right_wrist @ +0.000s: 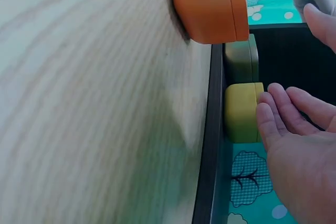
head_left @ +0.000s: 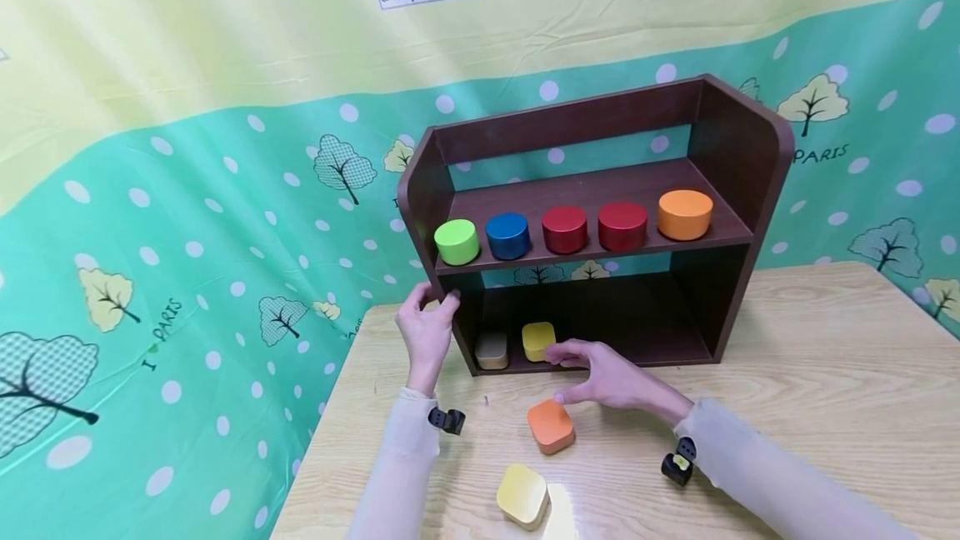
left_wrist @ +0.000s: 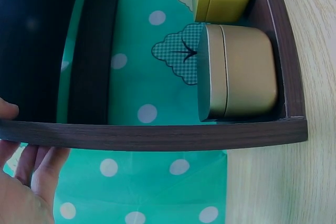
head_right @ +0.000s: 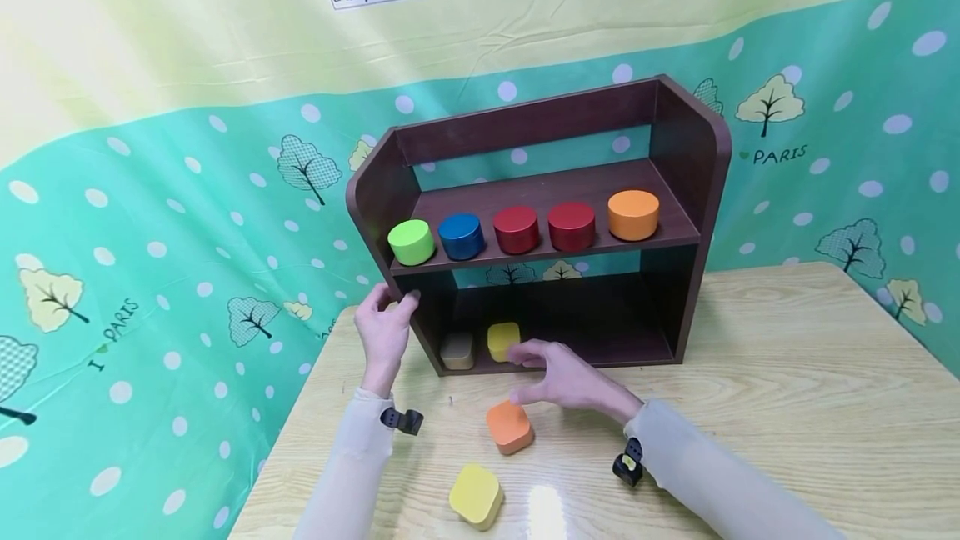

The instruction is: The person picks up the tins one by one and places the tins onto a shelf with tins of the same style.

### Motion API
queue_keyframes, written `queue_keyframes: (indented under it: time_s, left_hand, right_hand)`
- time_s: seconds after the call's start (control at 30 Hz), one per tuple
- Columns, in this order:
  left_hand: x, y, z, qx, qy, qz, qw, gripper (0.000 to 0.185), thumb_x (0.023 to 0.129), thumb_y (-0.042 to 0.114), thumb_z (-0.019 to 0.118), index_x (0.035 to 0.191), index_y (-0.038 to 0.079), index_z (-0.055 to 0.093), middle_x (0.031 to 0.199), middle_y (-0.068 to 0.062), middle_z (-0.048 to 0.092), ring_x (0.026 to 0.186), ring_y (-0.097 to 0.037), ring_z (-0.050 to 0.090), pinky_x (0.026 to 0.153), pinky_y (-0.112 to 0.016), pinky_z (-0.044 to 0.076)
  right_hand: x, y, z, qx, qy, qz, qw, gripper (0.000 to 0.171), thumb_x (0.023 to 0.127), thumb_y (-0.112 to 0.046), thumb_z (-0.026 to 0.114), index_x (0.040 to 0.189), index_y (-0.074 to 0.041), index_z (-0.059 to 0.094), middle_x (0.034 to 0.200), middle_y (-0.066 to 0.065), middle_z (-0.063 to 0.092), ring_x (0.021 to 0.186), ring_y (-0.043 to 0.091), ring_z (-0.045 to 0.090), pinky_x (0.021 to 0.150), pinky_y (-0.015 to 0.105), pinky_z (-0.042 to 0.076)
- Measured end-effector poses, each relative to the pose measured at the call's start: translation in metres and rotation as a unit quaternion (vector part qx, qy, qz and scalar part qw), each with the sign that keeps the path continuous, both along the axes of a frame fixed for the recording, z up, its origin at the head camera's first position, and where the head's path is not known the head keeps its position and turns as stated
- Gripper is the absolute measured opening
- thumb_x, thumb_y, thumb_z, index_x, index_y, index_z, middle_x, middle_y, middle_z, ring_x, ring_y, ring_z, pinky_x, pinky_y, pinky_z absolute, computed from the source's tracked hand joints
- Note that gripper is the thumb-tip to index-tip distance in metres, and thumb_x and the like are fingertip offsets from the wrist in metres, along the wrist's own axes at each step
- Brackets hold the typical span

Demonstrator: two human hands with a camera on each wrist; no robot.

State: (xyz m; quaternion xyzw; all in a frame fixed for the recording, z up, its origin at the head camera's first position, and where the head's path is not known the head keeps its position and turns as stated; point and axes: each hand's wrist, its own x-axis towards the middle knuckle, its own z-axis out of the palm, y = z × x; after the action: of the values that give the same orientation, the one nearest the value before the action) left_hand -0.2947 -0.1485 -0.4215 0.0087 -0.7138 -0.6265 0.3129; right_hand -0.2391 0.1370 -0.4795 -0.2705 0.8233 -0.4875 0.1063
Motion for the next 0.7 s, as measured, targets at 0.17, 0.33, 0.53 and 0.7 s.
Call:
queue_keyframes:
  time_s: [0.17, 0.33, 0.53, 0.7]
  left_hand:
    - [0.000, -0.002, -0.001, -0.005, 0.006, -0.008, 0.9999, 0.012, 0.085, -0.002, 0.083, 0.097, -0.001, 0.079, 0.091, -0.011, 0.071, 0.091, -0.015, 0.064, 0.082, -0.020, 0.050]
    - [0.001, -0.003, -0.001, -0.011, 0.011, -0.015, 0.9998, 0.011, 0.085, 0.000, 0.083, 0.096, 0.000, 0.079, 0.088, -0.007, 0.071, 0.090, -0.015, 0.065, 0.083, -0.021, 0.051]
    - [0.000, -0.004, -0.001, -0.016, 0.012, -0.017, 0.9997, 0.010, 0.085, 0.000, 0.081, 0.095, -0.001, 0.078, 0.086, -0.003, 0.070, 0.090, -0.015, 0.066, 0.082, -0.021, 0.051]
    - [0.000, -0.004, -0.001, -0.016, 0.014, -0.019, 0.9996, 0.010, 0.086, -0.001, 0.081, 0.095, -0.001, 0.078, 0.086, -0.003, 0.070, 0.090, -0.016, 0.066, 0.081, -0.021, 0.052]
  right_hand:
    - [0.003, 0.001, -0.005, 0.005, -0.003, 0.017, 1.000, 0.078, 0.090, -0.032, 0.090, 0.152, 0.003, 0.057, 0.151, 0.021, 0.066, 0.142, 0.047, 0.059, 0.120, 0.069, 0.043]
    - [0.005, 0.003, -0.011, 0.011, -0.004, 0.032, 0.999, 0.086, 0.086, -0.033, 0.093, 0.153, 0.004, 0.055, 0.153, 0.019, 0.066, 0.144, 0.045, 0.058, 0.121, 0.069, 0.041]
    - [0.010, 0.003, -0.015, 0.015, -0.012, 0.049, 0.999, 0.090, 0.082, -0.032, 0.095, 0.154, 0.004, 0.054, 0.153, 0.020, 0.065, 0.143, 0.043, 0.059, 0.123, 0.050, 0.047]
    - [0.012, 0.002, -0.020, 0.010, -0.023, 0.054, 0.998, 0.092, 0.080, -0.029, 0.096, 0.155, 0.004, 0.053, 0.154, 0.020, 0.064, 0.144, 0.044, 0.058, 0.124, 0.045, 0.047]
